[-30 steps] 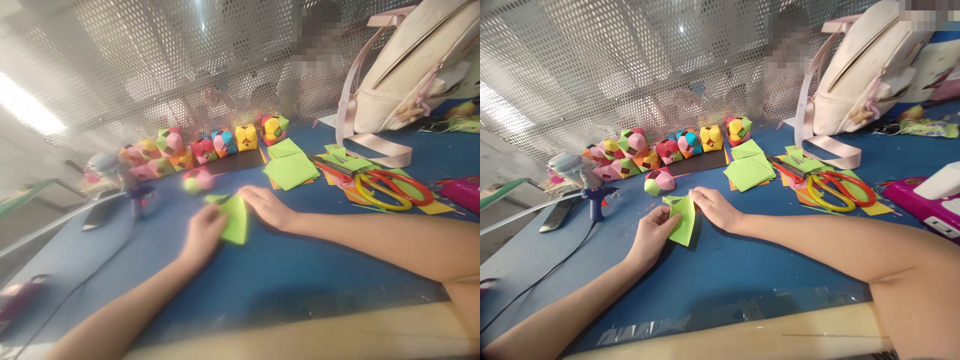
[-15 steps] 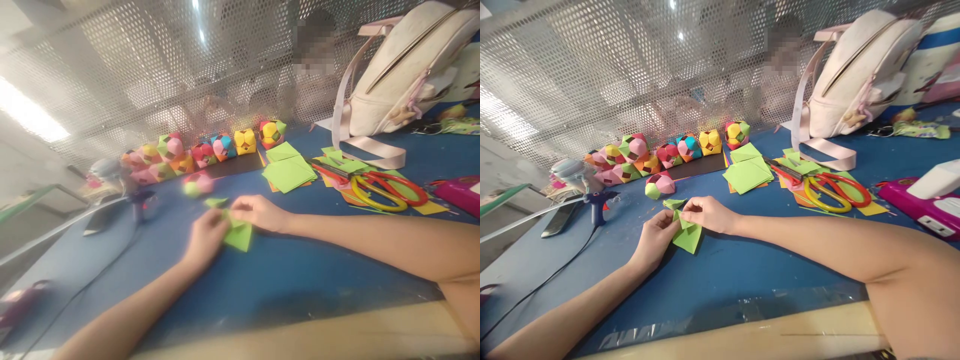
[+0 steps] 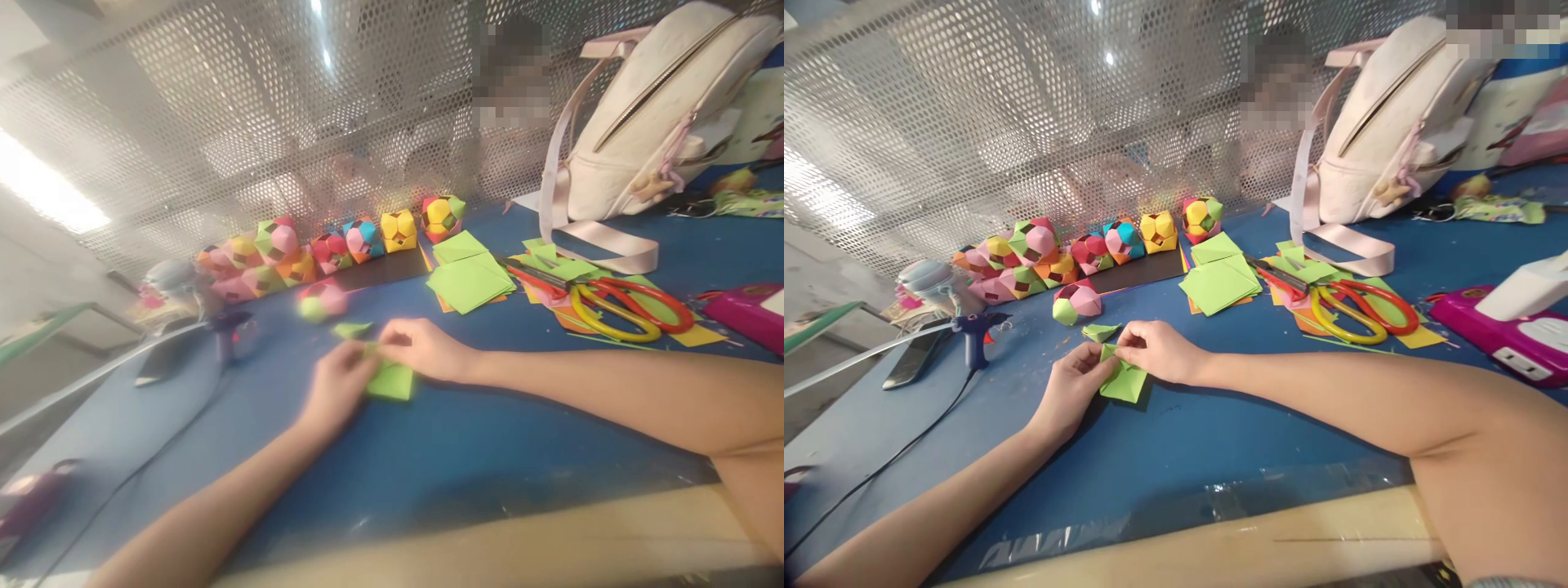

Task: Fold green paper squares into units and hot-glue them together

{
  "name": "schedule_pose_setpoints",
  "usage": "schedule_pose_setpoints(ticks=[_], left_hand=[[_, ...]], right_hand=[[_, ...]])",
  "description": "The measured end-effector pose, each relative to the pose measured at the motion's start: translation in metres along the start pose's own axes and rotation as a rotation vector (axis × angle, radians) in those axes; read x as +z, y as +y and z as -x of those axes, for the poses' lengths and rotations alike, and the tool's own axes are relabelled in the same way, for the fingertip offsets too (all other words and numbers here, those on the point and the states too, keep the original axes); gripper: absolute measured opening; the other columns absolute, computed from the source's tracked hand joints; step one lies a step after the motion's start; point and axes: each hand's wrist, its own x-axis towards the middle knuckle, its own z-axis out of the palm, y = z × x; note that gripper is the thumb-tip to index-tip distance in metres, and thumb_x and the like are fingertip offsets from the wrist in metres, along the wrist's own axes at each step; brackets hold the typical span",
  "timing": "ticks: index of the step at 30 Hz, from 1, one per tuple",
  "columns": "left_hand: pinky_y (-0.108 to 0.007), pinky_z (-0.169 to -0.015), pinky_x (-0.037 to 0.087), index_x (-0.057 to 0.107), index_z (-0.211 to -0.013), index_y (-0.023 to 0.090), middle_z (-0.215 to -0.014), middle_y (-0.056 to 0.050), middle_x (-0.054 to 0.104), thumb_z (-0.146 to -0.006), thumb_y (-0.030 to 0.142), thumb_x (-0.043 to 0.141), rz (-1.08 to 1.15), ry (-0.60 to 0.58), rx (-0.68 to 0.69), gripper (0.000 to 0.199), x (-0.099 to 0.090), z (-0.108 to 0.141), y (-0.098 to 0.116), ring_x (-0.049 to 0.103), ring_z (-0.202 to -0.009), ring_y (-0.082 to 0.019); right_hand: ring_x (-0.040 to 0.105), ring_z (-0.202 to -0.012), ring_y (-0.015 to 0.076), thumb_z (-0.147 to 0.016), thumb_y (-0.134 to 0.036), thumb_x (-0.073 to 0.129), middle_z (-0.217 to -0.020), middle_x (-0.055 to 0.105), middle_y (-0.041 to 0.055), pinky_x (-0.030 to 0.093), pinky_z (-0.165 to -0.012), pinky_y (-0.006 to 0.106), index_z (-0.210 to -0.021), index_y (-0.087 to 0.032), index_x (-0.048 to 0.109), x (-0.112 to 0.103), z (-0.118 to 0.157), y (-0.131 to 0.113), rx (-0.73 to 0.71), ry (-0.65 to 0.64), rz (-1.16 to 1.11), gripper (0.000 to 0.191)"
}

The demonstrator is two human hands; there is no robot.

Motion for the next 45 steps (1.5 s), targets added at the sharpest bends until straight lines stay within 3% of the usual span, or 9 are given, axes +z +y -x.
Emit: schedule_pose_setpoints(ticks=[12,17,32,37,45], left_hand=[[-0.022,-0.057,0.041,0.064,-0.075,0.015,-0.07,-0.002,0.064,-0.072,0.037,0.065,0.017,0.023,0.001,0.023,0.0,0.0,0.001,0.055,-0.063,-0.013],[-0.024,-0.06,0.044,0.065,-0.079,0.015,-0.073,-0.003,0.066,-0.071,0.034,0.064,0.088,0.07,-0.001,0.021,-0.001,-0.002,-0.004,0.058,-0.066,-0.014],[-0.026,-0.062,0.047,0.068,-0.08,0.015,-0.077,-0.005,0.069,-0.071,0.04,0.065,0.085,0.015,-0.046,0.027,0.0,-0.001,0.0,0.061,-0.069,-0.017],[-0.023,-0.062,0.045,0.068,-0.082,0.016,-0.076,-0.003,0.069,-0.076,0.041,0.062,-0.018,-0.03,0.015,0.026,0.0,0.001,0.0,0.058,-0.069,-0.014],[-0.022,-0.061,0.044,0.069,-0.084,0.016,-0.079,-0.002,0.069,-0.079,0.035,0.058,-0.147,-0.051,0.101,0.023,0.003,0.006,0.006,0.059,-0.071,-0.014]], right_hand=[[0.054,-0.065,0.0122,-0.078,-0.032,0.057,-0.07,0.06,0.0,0.043,-0.063,0.025,-0.075,-0.015,0.058,-0.001,0.003,-0.004,-0.006,-0.006,-0.04,0.017],[0.055,-0.066,0.0124,-0.08,-0.025,0.054,-0.07,0.062,0.0011,0.043,-0.063,0.024,-0.072,-0.015,0.06,0.0,0.003,-0.001,-0.023,0.057,0.053,0.014],[0.056,-0.066,0.013,-0.077,-0.026,0.06,-0.069,0.064,0.002,0.045,-0.061,0.024,-0.069,-0.015,0.062,-0.001,0.005,-0.003,-0.011,0.068,0.02,0.014],[0.056,-0.073,0.013,-0.077,-0.027,0.062,-0.083,0.062,0.0029,0.046,-0.066,0.025,-0.083,-0.016,0.064,0.0,0.004,-0.001,-0.165,0.093,0.049,0.013],[0.056,-0.075,0.0137,-0.084,-0.023,0.055,-0.077,0.058,0.0026,0.045,-0.071,0.026,-0.075,-0.017,0.06,0.001,0.007,0.001,-0.37,0.084,0.116,0.012]])
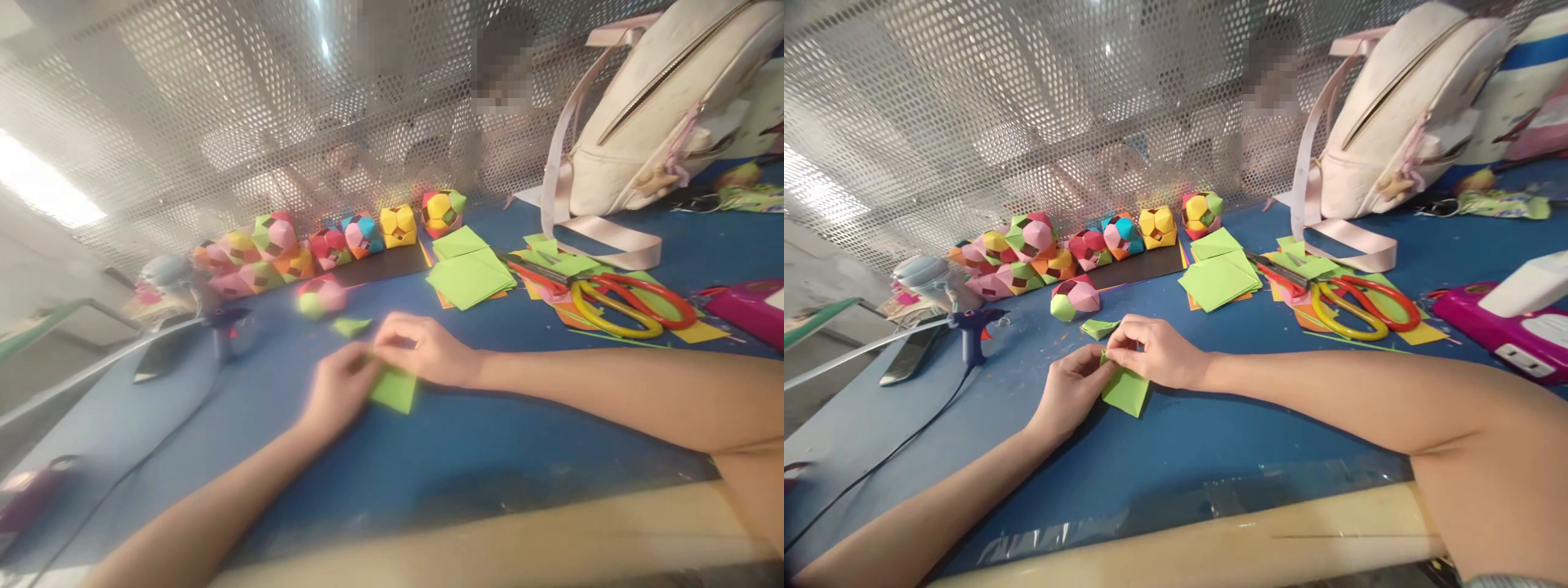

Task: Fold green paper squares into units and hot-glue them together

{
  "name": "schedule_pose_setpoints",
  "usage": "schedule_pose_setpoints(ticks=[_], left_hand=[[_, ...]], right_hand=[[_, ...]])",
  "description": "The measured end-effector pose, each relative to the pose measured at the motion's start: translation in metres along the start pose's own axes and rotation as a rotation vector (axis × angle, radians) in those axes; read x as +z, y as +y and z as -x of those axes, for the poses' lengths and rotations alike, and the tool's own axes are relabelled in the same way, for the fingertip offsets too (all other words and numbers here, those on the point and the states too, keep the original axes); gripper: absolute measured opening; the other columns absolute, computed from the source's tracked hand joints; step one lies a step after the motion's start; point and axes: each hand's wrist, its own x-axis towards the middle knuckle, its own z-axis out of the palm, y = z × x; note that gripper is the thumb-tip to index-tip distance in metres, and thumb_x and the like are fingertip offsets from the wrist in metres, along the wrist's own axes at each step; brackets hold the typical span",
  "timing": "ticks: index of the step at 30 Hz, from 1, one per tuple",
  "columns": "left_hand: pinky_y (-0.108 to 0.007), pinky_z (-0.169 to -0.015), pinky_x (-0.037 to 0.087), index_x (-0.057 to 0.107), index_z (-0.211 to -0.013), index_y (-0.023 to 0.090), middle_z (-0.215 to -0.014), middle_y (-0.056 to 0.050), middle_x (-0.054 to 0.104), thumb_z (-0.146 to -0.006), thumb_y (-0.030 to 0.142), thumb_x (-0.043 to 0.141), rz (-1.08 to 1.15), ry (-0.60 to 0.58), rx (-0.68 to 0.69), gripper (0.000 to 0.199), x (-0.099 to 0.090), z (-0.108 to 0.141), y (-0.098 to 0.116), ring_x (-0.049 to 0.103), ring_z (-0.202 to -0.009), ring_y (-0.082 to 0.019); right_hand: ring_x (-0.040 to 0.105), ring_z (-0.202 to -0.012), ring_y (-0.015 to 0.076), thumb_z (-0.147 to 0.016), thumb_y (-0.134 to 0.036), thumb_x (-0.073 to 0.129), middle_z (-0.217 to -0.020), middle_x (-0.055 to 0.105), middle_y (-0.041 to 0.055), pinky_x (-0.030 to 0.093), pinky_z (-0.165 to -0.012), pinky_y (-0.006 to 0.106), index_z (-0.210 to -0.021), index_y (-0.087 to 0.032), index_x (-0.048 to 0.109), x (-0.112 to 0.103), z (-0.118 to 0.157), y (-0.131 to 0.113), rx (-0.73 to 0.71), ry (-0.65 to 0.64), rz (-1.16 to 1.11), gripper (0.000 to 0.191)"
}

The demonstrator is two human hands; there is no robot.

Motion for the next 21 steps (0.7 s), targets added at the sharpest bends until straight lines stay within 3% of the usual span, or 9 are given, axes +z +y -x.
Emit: schedule_pose_setpoints(ticks=[7,10,12,15,21], left_hand=[[-0.022,-0.061,0.043,0.067,-0.079,0.017,-0.073,0.0,0.065,-0.077,0.029,0.058,-0.018,0.027,0.028,0.016,0.0,0.001,0.0,0.056,-0.067,-0.013],[-0.021,-0.058,0.041,0.063,-0.075,0.017,-0.068,0.0,0.062,-0.075,0.032,0.06,0.031,0.132,-0.011,0.016,-0.002,-0.001,-0.004,0.052,-0.063,-0.012],[-0.021,-0.057,0.04,0.061,-0.072,0.016,-0.066,0.0,0.06,-0.074,0.035,0.061,0.055,0.172,-0.041,0.018,-0.002,-0.003,-0.007,0.051,-0.062,-0.012],[-0.022,-0.058,0.04,0.06,-0.073,0.017,-0.068,0.0,0.06,-0.074,0.036,0.061,0.071,0.159,-0.058,0.02,-0.003,-0.004,-0.01,0.052,-0.064,-0.013],[-0.022,-0.06,0.041,0.06,-0.075,0.016,-0.071,0.0,0.061,-0.076,0.036,0.06,0.084,0.194,-0.048,0.019,-0.003,-0.005,-0.01,0.053,-0.066,-0.013]], right_hand=[[0.054,-0.076,0.0135,-0.085,-0.026,0.053,-0.081,0.057,0.0034,0.045,-0.072,0.026,-0.08,-0.018,0.056,0.002,0.002,-0.002,-0.045,0.005,0.049,0.01],[0.055,-0.075,0.0135,-0.081,-0.03,0.06,-0.083,0.06,0.0034,0.045,-0.069,0.026,-0.087,-0.017,0.058,0.003,0.0,0.001,0.065,0.032,0.063,0.015],[0.055,-0.069,0.0125,-0.081,-0.028,0.059,-0.075,0.062,0.0019,0.044,-0.065,0.025,-0.078,-0.016,0.06,0.003,-0.002,0.002,0.163,0.033,0.076,0.013],[0.054,-0.063,0.0116,-0.082,-0.026,0.058,-0.067,0.063,0.0014,0.042,-0.061,0.024,-0.068,-0.015,0.061,0.002,-0.003,0.003,0.223,0.035,0.074,0.018],[0.055,-0.063,0.0119,-0.078,-0.032,0.062,-0.068,0.064,0.002,0.042,-0.058,0.023,-0.071,-0.014,0.063,0.0,-0.004,0.002,0.295,0.039,-0.024,0.019]])
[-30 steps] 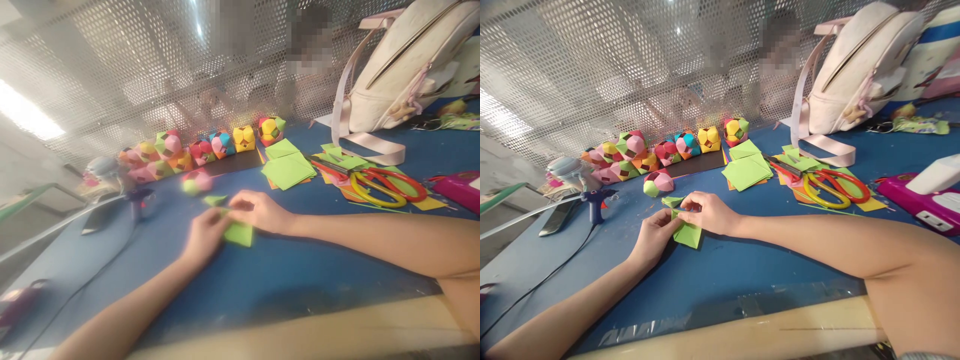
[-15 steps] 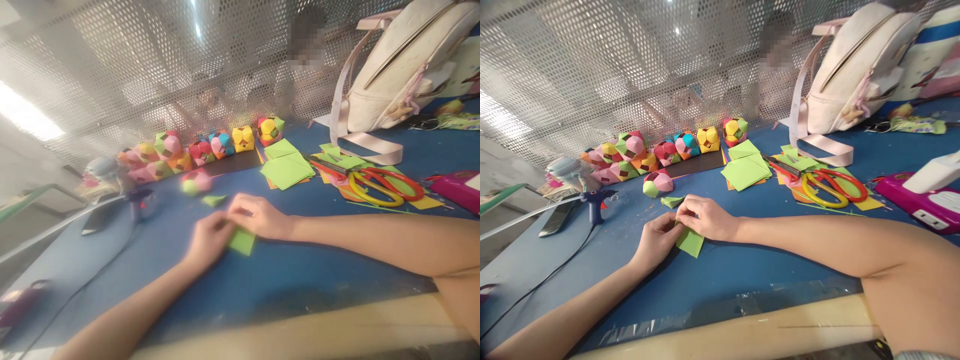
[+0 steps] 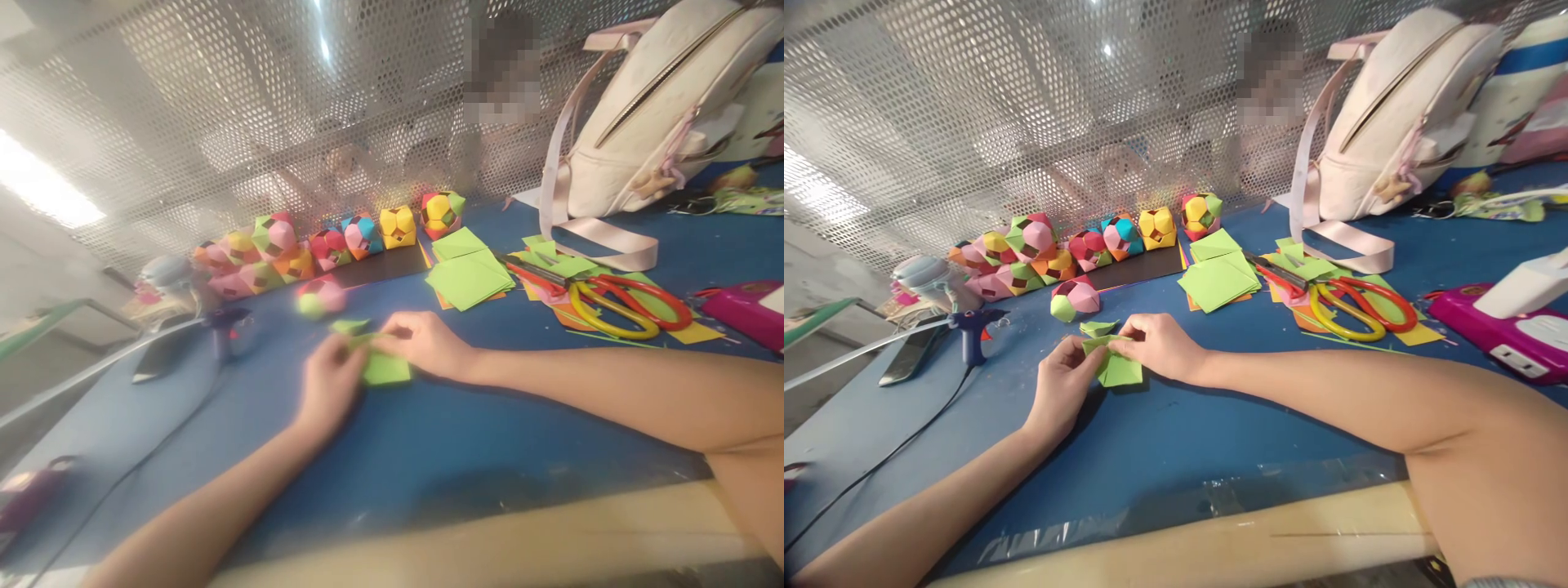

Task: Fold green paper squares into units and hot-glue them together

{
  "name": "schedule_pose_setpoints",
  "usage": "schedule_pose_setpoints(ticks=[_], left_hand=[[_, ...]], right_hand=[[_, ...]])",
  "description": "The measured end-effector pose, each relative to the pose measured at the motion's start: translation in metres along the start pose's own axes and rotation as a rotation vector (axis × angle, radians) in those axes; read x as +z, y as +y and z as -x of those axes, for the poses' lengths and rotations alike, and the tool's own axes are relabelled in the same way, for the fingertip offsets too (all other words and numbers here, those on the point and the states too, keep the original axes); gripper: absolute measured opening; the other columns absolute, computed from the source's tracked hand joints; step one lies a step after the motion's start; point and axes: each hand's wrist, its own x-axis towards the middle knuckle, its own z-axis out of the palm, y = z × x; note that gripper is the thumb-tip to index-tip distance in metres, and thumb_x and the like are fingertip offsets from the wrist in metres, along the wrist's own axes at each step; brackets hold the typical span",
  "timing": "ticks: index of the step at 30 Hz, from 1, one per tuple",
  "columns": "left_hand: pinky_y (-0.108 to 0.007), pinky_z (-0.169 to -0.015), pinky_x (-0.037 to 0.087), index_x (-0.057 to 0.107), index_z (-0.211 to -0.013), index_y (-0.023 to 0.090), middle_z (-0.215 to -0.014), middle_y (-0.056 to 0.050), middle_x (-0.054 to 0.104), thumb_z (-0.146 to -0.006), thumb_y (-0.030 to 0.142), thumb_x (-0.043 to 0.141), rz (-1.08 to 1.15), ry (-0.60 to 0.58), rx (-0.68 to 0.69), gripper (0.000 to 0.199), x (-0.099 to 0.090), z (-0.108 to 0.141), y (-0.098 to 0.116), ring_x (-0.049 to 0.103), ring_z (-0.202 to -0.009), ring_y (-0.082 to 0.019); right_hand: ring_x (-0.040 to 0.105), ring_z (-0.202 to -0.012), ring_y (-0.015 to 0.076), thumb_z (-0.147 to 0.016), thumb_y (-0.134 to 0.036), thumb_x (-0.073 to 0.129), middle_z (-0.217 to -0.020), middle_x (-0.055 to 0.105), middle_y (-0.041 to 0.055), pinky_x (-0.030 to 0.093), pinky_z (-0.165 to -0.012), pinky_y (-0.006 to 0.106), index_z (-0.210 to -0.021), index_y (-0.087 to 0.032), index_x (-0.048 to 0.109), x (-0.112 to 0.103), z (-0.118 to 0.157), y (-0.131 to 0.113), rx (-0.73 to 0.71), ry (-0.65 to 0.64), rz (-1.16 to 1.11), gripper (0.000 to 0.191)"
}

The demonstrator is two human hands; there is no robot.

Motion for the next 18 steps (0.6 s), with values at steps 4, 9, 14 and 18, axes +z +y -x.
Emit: schedule_pose_setpoints(ticks=[4,9,14,18], left_hand=[[-0.025,-0.064,0.044,0.063,-0.081,0.016,-0.078,-0.003,0.065,-0.075,0.034,0.061,0.004,-0.024,-0.009,0.019,0.0014,-0.001,0.0015,0.056,-0.07,-0.014],[-0.026,-0.067,0.044,0.062,-0.073,0.017,-0.076,-0.002,0.064,-0.072,0.032,0.062,-0.055,-0.031,0.009,0.015,0.0024,-0.0007,0.0049,0.057,-0.072,-0.015],[-0.025,-0.069,0.044,0.06,-0.075,0.018,-0.082,-0.002,0.064,-0.073,0.029,0.061,-0.04,0.049,0.028,0.011,0.0027,-0.0009,0.0061,0.056,-0.074,-0.015],[-0.023,-0.064,0.041,0.06,-0.078,0.018,-0.079,-0.001,0.063,-0.073,0.026,0.059,-0.087,-0.024,0.023,0.009,0.0028,-0.0016,0.006,0.055,-0.07,-0.014]], right_hand=[[0.052,-0.058,0.0112,-0.078,-0.032,0.06,-0.061,0.061,0.0014,0.04,-0.054,0.023,-0.062,-0.014,0.061,0.0002,0.0002,0.0015,0.008,0.011,0.017,0.024],[0.055,-0.064,0.0126,-0.078,-0.032,0.061,-0.07,0.063,0.0023,0.043,-0.06,0.024,-0.071,-0.015,0.063,0.0008,0.0003,0.0008,-0.045,-0.005,-0.002,0.019],[0.055,-0.07,0.0128,-0.083,-0.027,0.056,-0.075,0.063,0.0027,0.043,-0.067,0.024,-0.074,-0.016,0.063,0.0014,-0.0005,0.0032,-0.186,0.038,0.074,0.016],[0.057,-0.071,0.0132,-0.084,-0.022,0.056,-0.073,0.065,0.0022,0.04,-0.071,0.026,-0.071,-0.017,0.065,0.0018,-0.0006,0.0067,-0.309,-0.016,0.197,0.016]])
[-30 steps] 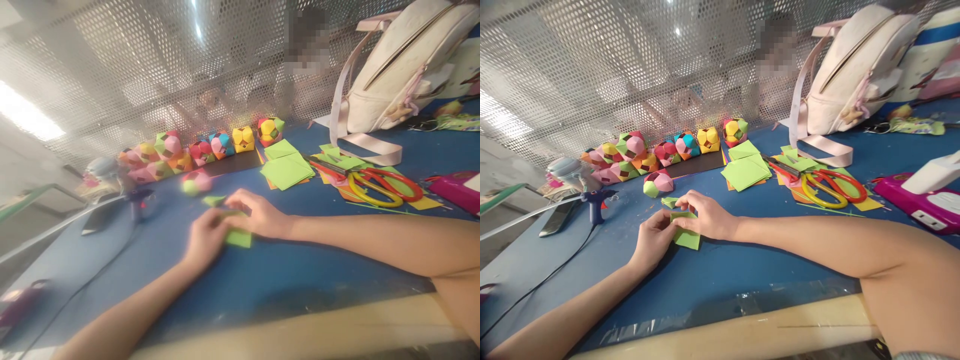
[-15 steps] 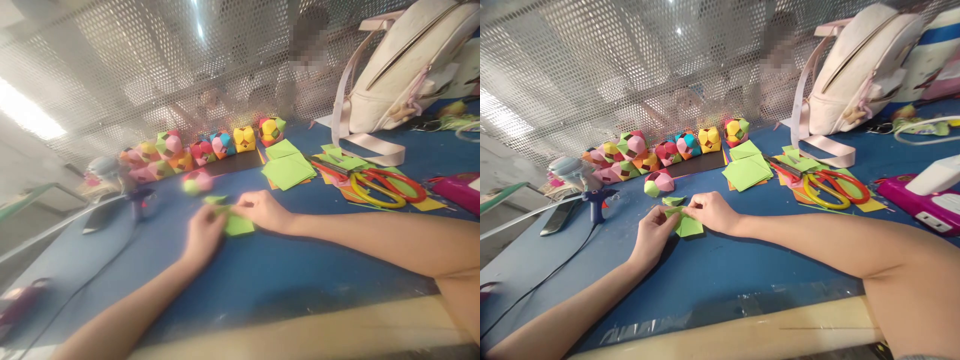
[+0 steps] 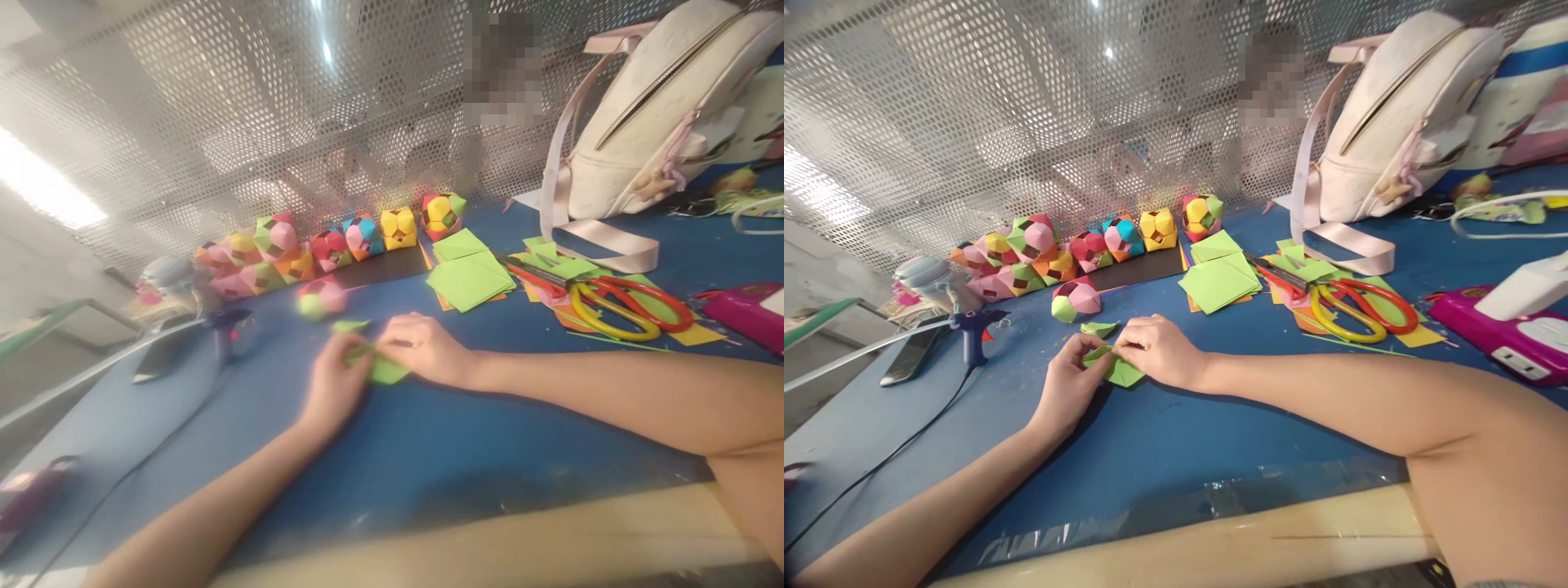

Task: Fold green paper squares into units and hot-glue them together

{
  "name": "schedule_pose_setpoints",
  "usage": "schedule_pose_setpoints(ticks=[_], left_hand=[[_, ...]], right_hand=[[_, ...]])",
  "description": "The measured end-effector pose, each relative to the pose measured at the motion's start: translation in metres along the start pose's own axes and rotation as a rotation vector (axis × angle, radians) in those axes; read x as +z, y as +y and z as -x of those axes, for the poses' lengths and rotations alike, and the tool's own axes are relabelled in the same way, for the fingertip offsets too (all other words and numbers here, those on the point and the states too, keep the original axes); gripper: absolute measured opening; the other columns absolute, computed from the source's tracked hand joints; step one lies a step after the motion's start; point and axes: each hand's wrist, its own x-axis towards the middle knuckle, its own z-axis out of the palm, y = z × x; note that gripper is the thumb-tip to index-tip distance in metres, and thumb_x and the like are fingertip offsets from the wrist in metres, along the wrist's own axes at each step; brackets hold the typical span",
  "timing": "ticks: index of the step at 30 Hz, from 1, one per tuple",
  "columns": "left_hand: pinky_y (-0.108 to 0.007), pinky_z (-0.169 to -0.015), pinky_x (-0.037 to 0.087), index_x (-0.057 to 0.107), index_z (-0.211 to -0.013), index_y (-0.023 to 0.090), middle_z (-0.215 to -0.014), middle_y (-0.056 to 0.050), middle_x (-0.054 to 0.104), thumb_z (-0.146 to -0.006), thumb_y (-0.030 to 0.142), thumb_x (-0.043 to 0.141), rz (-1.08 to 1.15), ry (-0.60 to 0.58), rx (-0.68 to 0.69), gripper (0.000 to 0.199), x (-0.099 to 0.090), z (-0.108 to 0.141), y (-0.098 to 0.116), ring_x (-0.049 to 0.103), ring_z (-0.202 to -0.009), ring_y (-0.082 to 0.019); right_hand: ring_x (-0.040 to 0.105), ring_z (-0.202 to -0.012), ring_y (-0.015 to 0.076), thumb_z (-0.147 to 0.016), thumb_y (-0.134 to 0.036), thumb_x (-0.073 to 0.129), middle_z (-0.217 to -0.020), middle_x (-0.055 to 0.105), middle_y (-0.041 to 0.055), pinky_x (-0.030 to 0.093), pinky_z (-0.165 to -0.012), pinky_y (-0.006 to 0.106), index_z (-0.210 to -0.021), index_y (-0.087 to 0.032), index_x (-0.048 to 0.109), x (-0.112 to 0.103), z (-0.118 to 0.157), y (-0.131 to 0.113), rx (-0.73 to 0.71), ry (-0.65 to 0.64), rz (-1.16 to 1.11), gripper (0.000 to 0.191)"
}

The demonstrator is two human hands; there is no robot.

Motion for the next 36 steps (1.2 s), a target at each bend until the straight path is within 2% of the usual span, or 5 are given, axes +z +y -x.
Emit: schedule_pose_setpoints(ticks=[8,13,18,30,36], left_hand=[[-0.025,-0.066,0.042,0.06,-0.077,0.018,-0.079,0.0,0.063,-0.073,0.023,0.057,-0.015,-0.006,0.007,0.007,0.0,0.0,-0.0019,0.056,-0.072,-0.014],[-0.024,-0.064,0.042,0.058,-0.078,0.017,-0.074,0.001,0.061,-0.069,0.022,0.061,0.129,0.126,-0.047,0.011,-0.0015,-0.0052,-0.0072,0.054,-0.067,-0.013],[-0.024,-0.064,0.042,0.055,-0.08,0.017,-0.072,0.001,0.06,-0.069,0.022,0.063,0.215,0.118,-0.07,0.015,0.0005,-0.0051,-0.0072,0.054,-0.066,-0.012],[-0.025,-0.066,0.041,0.058,-0.079,0.016,-0.074,0.0,0.06,-0.07,0.029,0.066,0.199,-0.034,-0.04,0.017,0.0025,-0.0016,-0.0034,0.053,-0.069,-0.013],[-0.023,-0.065,0.04,0.057,-0.077,0.017,-0.074,0.001,0.058,-0.074,0.031,0.063,0.162,-0.074,-0.008,0.015,0.0017,-0.002,-0.0058,0.051,-0.07,-0.012]], right_hand=[[0.059,-0.084,0.0152,-0.089,-0.023,0.047,-0.085,0.065,0.0042,0.041,-0.081,0.029,-0.081,-0.018,0.062,-0.003,0.0009,-0.0052,-0.023,0.088,-0.033,0.018],[0.055,-0.088,0.0161,-0.085,-0.03,0.049,-0.103,0.057,0.0074,0.045,-0.081,0.03,-0.104,-0.018,0.05,-0.0039,-0.0003,-0.0063,0.092,0.122,-0.119,0.022],[0.049,-0.067,0.0131,-0.079,-0.024,0.052,-0.075,0.053,0.0,0.042,-0.063,0.026,-0.08,-0.02,0.044,-0.0011,-0.002,-0.0038,0.233,0.094,-0.102,0.009],[0.043,-0.065,0.0122,-0.075,-0.004,0.044,-0.07,0.047,-0.0015,0.033,-0.064,0.025,-0.072,-0.021,0.039,0.004,0.0035,-0.001,-0.238,0.11,0.163,0.017],[0.043,-0.067,0.0137,-0.072,-0.003,0.041,-0.07,0.048,-0.0004,0.031,-0.064,0.025,-0.07,-0.021,0.038,0.0046,0.0039,-0.0024,-0.299,0.093,0.27,0.019]])
